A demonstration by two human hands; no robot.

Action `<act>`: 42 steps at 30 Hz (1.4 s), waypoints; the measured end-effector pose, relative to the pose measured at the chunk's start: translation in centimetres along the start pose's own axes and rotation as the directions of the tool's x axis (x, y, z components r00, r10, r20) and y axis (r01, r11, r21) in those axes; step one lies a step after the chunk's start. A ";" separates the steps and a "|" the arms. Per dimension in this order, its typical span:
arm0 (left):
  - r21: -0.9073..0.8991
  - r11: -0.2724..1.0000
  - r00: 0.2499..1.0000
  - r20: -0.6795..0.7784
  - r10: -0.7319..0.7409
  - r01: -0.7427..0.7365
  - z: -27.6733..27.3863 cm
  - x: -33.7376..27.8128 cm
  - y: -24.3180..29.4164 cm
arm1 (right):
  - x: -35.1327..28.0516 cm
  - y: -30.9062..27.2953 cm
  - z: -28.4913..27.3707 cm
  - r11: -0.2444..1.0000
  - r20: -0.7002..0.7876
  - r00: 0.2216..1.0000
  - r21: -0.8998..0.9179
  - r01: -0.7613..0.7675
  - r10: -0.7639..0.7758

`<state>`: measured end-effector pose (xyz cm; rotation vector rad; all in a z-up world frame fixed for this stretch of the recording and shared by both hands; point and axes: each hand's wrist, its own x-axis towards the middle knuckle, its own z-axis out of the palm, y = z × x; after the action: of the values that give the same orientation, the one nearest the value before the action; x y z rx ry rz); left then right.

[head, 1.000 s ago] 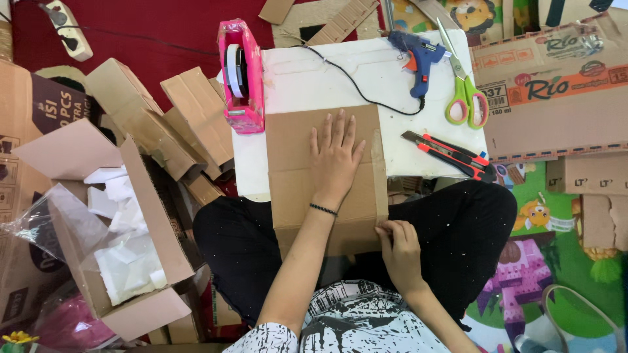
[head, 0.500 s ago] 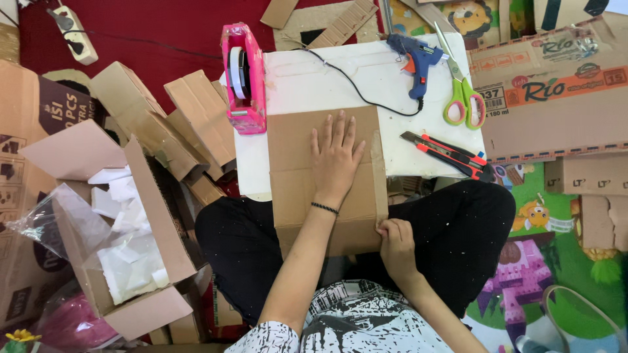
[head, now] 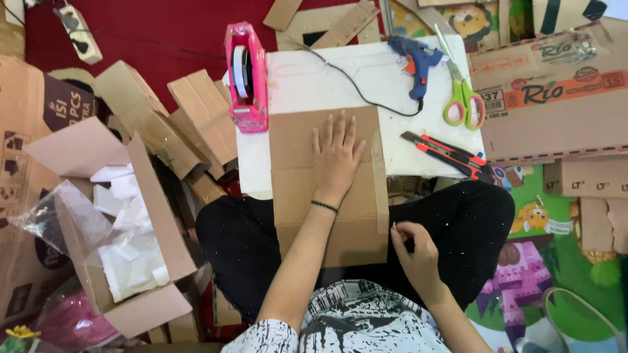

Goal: The person cuts a cardboard sheet using a box cutter and shears, then folds it into a rectangular tube and inserts a white foam block into one end.

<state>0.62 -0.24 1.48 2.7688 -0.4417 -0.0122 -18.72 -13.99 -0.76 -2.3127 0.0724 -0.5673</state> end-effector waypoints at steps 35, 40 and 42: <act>0.007 1.000 1.000 0.000 0.015 -0.015 -0.3 -0.1 -0.1 | 5.9 4.8 1.1 0.899 0.105 0.893 -0.024 -0.437 0.437; 0.001 1.000 1.000 -0.004 0.017 -0.017 0.3 0.0 -0.2 | 7.1 5.7 2.2 0.916 0.276 0.896 -0.304 -0.262 0.348; -0.006 1.000 1.000 -0.002 0.020 -0.020 0.2 0.0 -0.1 | 6.4 6.9 2.1 0.928 0.135 0.960 -0.318 -0.193 0.245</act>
<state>0.67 -0.19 1.21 2.7585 -0.4676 -0.0056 -11.30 -18.95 -4.33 -2.5958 0.3544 -0.2518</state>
